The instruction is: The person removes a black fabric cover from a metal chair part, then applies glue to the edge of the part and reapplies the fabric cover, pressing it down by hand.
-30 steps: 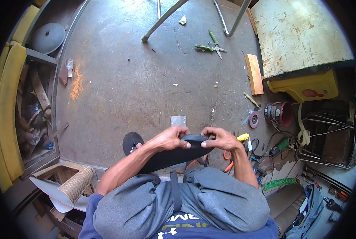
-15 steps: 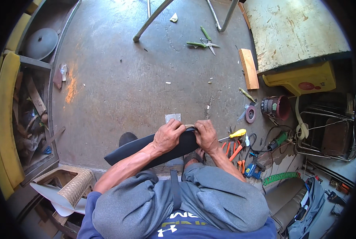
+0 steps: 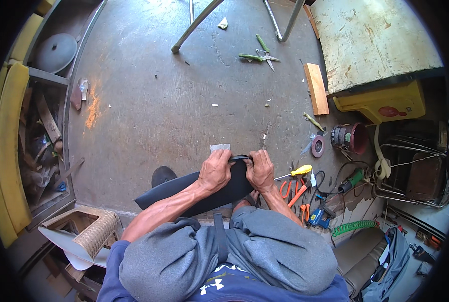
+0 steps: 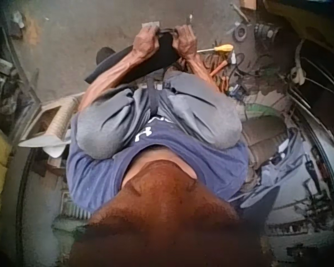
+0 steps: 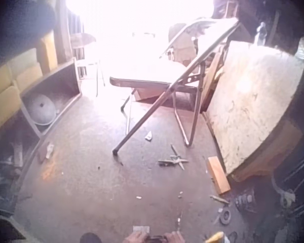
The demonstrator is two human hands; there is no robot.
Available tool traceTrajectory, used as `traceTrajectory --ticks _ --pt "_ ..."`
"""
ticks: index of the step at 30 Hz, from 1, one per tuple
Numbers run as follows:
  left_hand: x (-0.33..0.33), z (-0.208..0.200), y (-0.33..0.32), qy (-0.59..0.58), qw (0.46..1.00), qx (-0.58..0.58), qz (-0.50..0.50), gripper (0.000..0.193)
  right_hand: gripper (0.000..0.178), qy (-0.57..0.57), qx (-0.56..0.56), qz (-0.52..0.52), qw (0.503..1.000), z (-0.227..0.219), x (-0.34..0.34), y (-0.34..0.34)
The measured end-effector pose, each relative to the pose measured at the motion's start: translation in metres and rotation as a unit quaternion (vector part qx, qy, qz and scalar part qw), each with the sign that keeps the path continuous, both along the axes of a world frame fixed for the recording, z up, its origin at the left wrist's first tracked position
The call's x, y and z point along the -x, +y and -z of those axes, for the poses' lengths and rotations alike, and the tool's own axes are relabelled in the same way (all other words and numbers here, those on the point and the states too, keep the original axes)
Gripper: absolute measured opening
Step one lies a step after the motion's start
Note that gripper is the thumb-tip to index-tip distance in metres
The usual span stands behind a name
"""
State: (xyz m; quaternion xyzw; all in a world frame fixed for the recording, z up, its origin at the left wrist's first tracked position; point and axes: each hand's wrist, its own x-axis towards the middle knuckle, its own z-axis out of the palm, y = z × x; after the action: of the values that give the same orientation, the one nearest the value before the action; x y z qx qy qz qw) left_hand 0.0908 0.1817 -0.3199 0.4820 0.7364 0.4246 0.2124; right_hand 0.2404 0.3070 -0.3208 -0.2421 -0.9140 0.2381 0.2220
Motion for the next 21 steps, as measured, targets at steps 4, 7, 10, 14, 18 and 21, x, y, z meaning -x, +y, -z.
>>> traceTrajectory --ticks 4,7,10,14,18,21 --pt "0.000 -0.003 0.000 -0.041 0.998 0.028 -0.039 0.019 0.022 -0.008 0.011 0.011 1.000 -0.004 0.004 -0.004" --pt "-0.002 -0.004 0.003 -0.069 0.994 0.060 -0.056 0.020 0.022 -0.009 0.013 0.018 1.000 -0.006 0.004 -0.006" --pt "-0.003 -0.004 0.012 -0.076 0.989 0.115 -0.049 0.020 0.020 -0.007 0.036 0.033 0.999 -0.007 -0.004 -0.005" --pt "0.006 -0.012 0.010 -0.033 0.982 0.188 -0.003 0.019 0.023 0.022 0.142 0.031 0.989 -0.010 0.002 -0.005" --pt "0.021 -0.067 0.028 0.107 0.978 0.163 0.073 0.016 0.024 0.007 0.245 0.020 0.969 -0.049 0.006 0.010" --pt "0.032 -0.106 0.048 0.264 0.956 0.033 0.123 0.020 0.016 0.103 0.237 0.040 0.965 -0.070 0.016 0.020"
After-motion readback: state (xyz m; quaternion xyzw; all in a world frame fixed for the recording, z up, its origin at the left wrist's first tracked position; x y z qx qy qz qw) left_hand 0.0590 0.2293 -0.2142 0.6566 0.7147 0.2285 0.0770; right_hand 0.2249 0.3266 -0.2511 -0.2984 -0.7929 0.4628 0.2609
